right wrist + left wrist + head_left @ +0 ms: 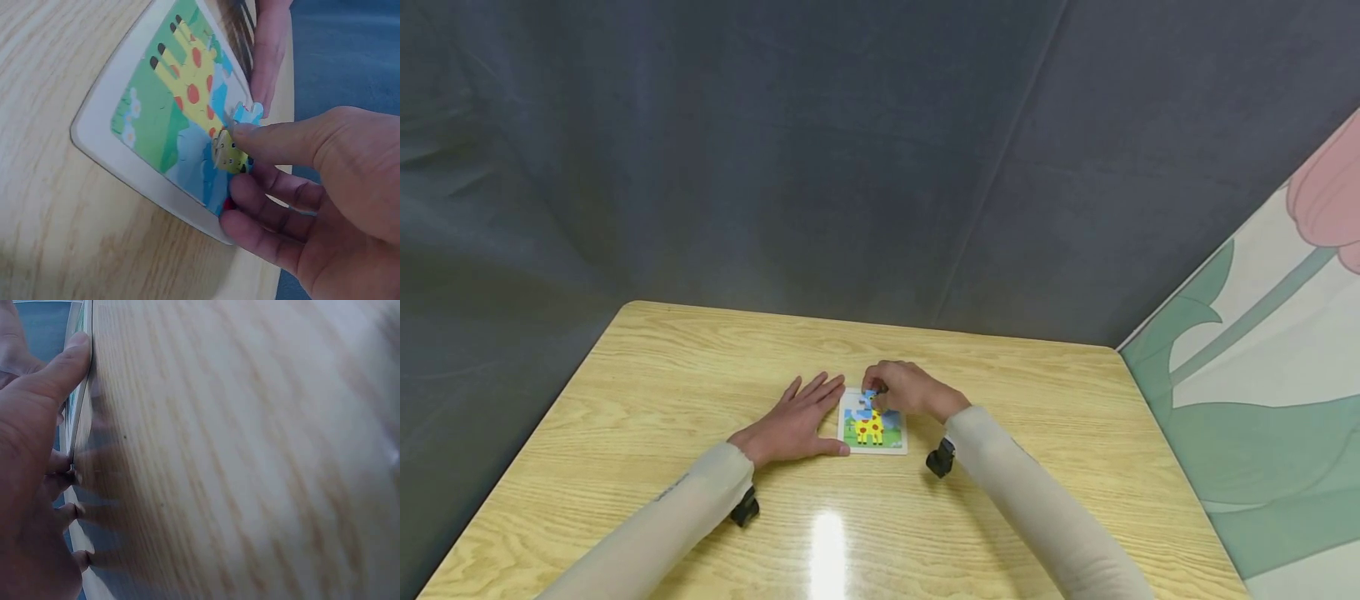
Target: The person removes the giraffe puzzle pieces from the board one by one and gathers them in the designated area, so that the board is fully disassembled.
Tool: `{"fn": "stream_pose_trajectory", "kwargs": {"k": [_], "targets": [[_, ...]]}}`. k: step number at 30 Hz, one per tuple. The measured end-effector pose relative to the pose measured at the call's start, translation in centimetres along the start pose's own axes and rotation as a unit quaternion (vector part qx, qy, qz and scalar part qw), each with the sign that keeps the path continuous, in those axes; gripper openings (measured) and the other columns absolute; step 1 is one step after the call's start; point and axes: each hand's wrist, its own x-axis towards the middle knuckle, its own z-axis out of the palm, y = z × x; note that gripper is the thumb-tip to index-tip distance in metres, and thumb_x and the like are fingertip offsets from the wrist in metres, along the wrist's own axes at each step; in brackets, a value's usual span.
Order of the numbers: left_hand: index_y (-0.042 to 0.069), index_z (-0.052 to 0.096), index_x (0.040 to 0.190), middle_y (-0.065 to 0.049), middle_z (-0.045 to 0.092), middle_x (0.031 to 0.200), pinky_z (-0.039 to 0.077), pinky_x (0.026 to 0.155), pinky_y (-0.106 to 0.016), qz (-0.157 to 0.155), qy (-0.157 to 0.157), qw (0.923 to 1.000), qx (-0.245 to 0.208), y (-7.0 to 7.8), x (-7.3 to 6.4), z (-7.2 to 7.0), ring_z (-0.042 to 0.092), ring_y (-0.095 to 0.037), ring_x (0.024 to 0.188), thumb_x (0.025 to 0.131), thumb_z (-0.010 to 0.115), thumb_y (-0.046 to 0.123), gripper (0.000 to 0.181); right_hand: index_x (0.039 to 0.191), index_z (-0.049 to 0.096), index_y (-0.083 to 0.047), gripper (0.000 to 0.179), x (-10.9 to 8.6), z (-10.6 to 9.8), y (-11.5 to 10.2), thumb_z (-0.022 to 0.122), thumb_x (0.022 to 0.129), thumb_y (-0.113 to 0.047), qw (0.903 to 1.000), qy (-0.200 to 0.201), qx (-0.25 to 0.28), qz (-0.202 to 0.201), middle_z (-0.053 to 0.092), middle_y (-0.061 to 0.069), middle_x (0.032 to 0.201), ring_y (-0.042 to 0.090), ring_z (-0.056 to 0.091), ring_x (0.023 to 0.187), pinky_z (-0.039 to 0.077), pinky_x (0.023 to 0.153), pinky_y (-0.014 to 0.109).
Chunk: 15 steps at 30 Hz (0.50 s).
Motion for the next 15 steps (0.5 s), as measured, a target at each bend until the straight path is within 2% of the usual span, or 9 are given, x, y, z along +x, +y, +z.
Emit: {"fn": "stream_pose_trajectory", "kwargs": {"k": [8, 15], "targets": [[0.007, 0.026, 0.170, -0.005, 0.015, 0.182, 0.002, 0.135, -0.066, 0.000, 0.000, 1.0000, 0.003, 0.01, 0.01, 0.07, 0.006, -0.033, 0.170, 0.097, 0.068, 0.065, 0.103, 0.118, 0.071, -0.018, 0.014, 0.13, 0.14, 0.22, 0.068, 0.105, -0.013, 0.9995, -0.016, 0.026, -0.006, 0.069, 0.003, 0.111, 0.016, 0.059, 0.093, 0.052, 0.089, 0.040], [0.007, 0.025, 0.170, -0.006, 0.015, 0.182, 0.003, 0.135, -0.067, 0.003, 0.001, 1.0000, 0.001, 0.05, 0.09, -0.01, 0.006, -0.033, 0.170, 0.097, 0.068, 0.065, 0.103, 0.121, 0.071, -0.015, 0.016, 0.17, 0.20, 0.66, 0.062, 0.108, -0.012, 0.9986, -0.021, 0.039, -0.029, 0.070, 0.004, 0.112, 0.014, 0.058, 0.089, 0.050, 0.083, 0.035]]}}
